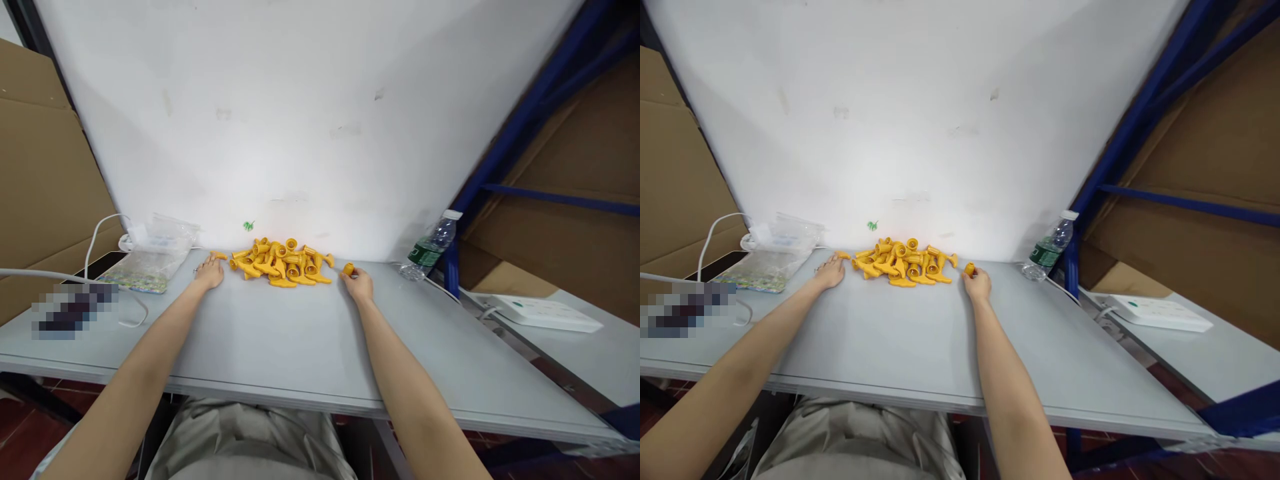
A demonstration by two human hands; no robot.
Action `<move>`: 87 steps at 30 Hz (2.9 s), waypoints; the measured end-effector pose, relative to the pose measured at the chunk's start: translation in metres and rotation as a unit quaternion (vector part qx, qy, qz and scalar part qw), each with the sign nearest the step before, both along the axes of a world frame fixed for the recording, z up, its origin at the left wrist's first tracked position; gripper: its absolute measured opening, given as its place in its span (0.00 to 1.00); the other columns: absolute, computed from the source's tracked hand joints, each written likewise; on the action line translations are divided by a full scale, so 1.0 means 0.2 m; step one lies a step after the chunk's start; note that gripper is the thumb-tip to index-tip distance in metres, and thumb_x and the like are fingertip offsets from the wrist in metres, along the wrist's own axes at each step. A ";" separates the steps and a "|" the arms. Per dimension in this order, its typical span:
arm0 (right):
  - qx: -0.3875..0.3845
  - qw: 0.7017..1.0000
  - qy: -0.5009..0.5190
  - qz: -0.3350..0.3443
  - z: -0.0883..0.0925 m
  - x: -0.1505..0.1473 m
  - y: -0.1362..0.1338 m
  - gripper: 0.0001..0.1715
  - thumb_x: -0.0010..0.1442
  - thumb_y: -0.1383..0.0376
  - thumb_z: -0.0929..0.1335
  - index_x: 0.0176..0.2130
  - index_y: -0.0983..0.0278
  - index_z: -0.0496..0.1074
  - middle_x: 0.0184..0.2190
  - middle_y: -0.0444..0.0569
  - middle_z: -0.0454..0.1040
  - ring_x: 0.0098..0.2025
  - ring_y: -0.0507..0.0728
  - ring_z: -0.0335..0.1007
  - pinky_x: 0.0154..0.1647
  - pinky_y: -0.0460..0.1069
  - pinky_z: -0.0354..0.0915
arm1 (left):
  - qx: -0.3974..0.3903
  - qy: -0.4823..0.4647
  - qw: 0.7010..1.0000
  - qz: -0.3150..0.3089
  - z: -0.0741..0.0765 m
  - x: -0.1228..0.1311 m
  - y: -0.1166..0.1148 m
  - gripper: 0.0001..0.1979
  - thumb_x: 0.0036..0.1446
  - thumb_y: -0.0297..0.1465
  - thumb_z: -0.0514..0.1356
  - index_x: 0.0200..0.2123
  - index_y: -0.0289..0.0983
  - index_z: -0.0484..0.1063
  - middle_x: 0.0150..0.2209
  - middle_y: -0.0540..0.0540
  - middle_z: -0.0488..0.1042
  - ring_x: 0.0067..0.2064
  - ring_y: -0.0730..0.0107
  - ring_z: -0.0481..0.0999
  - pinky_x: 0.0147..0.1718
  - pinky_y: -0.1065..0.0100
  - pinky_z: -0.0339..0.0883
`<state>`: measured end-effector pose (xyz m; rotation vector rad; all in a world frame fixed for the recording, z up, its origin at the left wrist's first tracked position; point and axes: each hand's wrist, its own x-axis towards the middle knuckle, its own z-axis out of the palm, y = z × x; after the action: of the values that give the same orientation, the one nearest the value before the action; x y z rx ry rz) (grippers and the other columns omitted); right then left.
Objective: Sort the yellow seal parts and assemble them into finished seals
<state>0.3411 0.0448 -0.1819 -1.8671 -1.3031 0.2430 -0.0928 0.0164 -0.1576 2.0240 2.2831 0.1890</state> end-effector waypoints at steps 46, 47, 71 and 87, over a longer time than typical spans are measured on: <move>0.005 0.999 -0.032 0.003 -0.09 0.04 0.07 0.17 0.55 0.59 0.69 0.42 0.66 0.75 0.42 0.56 0.79 0.42 0.59 0.75 0.42 0.49 0.67 | 0.203 -0.147 0.963 -0.104 0.17 0.11 0.14 0.22 0.56 0.21 0.49 0.49 0.34 0.75 0.57 0.41 0.73 0.59 0.62 0.71 0.61 0.63 0.61; 0.002 0.999 -0.035 0.002 -0.09 0.04 0.07 0.17 0.55 0.60 0.69 0.43 0.66 0.75 0.42 0.56 0.79 0.43 0.60 0.75 0.43 0.49 0.67 | 0.199 -0.165 0.958 -0.123 0.18 0.16 0.13 0.22 0.56 0.22 0.49 0.50 0.34 0.75 0.55 0.41 0.75 0.57 0.62 0.73 0.60 0.63 0.62; -0.041 0.998 -0.010 -0.039 -0.01 0.01 0.34 0.16 0.52 0.67 0.69 0.42 0.69 0.76 0.40 0.61 0.80 0.45 0.64 0.77 0.41 0.50 0.68 | 0.106 -0.798 0.583 0.110 0.20 0.33 -0.10 0.14 0.50 0.20 0.54 0.41 0.32 0.71 0.29 0.44 0.78 0.22 0.76 0.73 0.24 0.74 0.66; -0.004 0.982 -0.188 0.014 0.19 -0.12 0.28 0.28 0.56 0.67 0.63 0.56 0.69 0.65 0.56 0.62 0.69 0.58 0.66 0.61 0.53 0.56 0.59 | 0.090 -0.822 0.522 0.209 0.08 0.27 -0.05 0.13 0.52 0.20 0.53 0.40 0.36 0.69 0.29 0.49 0.75 0.22 0.77 0.71 0.23 0.74 0.63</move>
<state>0.3162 0.1008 -0.1440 -1.9662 -1.5795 -0.0974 -0.0396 0.0060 -0.1410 0.3344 1.1481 1.5345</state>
